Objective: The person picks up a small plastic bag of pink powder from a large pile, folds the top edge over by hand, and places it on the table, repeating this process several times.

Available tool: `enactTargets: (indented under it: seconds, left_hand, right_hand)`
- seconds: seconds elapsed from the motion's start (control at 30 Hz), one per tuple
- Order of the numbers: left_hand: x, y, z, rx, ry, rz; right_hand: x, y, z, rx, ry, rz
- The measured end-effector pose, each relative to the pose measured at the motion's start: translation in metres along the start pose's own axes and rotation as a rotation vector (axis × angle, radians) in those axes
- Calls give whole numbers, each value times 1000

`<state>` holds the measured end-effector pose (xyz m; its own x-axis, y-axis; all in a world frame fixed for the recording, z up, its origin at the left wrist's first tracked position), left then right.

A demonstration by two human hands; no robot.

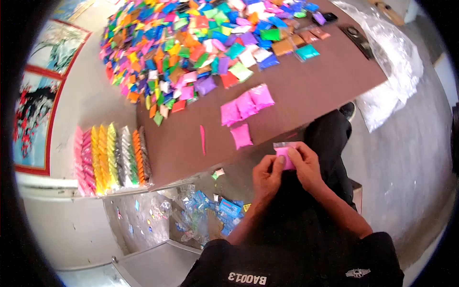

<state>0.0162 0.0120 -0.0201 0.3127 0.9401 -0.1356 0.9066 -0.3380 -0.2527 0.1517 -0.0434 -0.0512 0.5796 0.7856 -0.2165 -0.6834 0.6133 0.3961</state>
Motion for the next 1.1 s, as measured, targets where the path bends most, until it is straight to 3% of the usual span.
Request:
enactTargets:
  seconds: [0.1, 0.17, 0.27, 0.4, 0.6, 0.8, 1.1]
  left_hand:
    - [1, -2, 18, -37, 25, 23]
    - [-1, 8, 26, -87, -61, 72]
    - [1, 15, 13, -184, -19, 65]
    - [5, 21, 15, -80, -69, 127]
    - [5, 19, 3, 63, 8, 99]
    - [10, 13, 14, -102, -44, 18]
    - [12, 14, -13, 87, 108, 47]
  right_hand:
    - [3, -5, -12, -76, 7, 35]
    - [4, -4, -16, -4, 41, 68]
    - [8, -10, -18, 61, 33, 39]
    - [11, -9, -20, 106, 51, 81]
    - [12, -10, -20, 107, 42, 106]
    - [11, -8, -21, 74, 19, 161]
    - [11, -9, -19, 76, 55, 201]
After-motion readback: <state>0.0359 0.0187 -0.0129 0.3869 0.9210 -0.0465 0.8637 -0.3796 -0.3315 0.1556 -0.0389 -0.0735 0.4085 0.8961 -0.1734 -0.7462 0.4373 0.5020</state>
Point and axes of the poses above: each hand's wrist, its own x-axis towards the middle knuckle, its own y-axis out of the palm, z = x × y, the point moved 10 cm from there along x, towards the middle knuckle, and after that the axes turned 5 degrees about -z, right-handed, at the moved point
